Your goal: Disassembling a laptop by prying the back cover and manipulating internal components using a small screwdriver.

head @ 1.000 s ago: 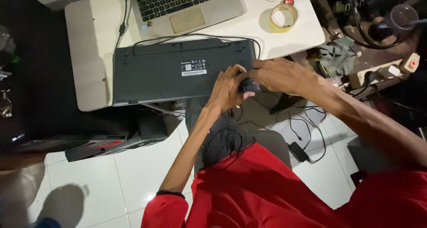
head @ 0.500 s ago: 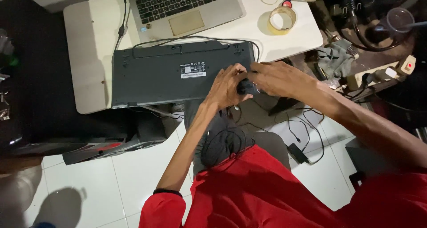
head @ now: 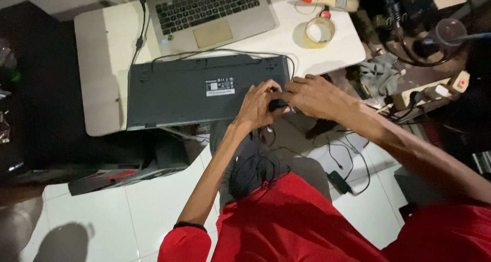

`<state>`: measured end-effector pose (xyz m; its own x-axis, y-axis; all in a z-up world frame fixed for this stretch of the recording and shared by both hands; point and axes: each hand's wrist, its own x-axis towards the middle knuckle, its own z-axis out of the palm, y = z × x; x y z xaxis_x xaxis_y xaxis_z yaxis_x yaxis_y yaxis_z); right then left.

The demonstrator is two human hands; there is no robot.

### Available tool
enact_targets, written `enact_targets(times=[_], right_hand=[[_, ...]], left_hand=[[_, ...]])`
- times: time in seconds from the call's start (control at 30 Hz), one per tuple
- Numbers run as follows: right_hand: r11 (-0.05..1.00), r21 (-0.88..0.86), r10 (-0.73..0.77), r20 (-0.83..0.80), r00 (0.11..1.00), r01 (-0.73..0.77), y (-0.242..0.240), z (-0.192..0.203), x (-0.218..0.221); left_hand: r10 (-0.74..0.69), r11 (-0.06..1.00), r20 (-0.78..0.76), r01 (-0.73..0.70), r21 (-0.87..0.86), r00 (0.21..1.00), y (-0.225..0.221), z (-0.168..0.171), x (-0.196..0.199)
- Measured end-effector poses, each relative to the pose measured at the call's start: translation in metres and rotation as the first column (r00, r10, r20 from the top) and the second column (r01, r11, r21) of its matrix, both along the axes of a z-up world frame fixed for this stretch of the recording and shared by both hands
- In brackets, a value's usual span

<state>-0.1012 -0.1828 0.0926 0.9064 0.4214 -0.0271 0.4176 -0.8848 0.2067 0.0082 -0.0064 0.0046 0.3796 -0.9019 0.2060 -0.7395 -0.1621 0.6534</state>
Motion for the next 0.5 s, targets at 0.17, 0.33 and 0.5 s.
enact_targets(times=[0.17, 0.33, 0.5], right_hand=[[0.997, -0.009, 0.079, 0.138, 0.987, -0.079, -0.011, -0.016, -0.004], [0.997, 0.061, 0.046, 0.067, 0.997, -0.05, 0.002, 0.01, -0.009], [0.998, -0.024, 0.064, -0.015, 0.998, -0.064, -0.011, -0.011, -0.002]], left_hand=[[0.023, 0.999, 0.091, -0.025, 0.028, 0.996, -0.003, 0.004, -0.002], [0.041, 0.997, 0.086, -0.047, 0.069, 0.995, -0.008, -0.01, 0.004], [0.012, 0.993, 0.147, -0.029, 0.117, 0.989, -0.012, -0.016, 0.006]])
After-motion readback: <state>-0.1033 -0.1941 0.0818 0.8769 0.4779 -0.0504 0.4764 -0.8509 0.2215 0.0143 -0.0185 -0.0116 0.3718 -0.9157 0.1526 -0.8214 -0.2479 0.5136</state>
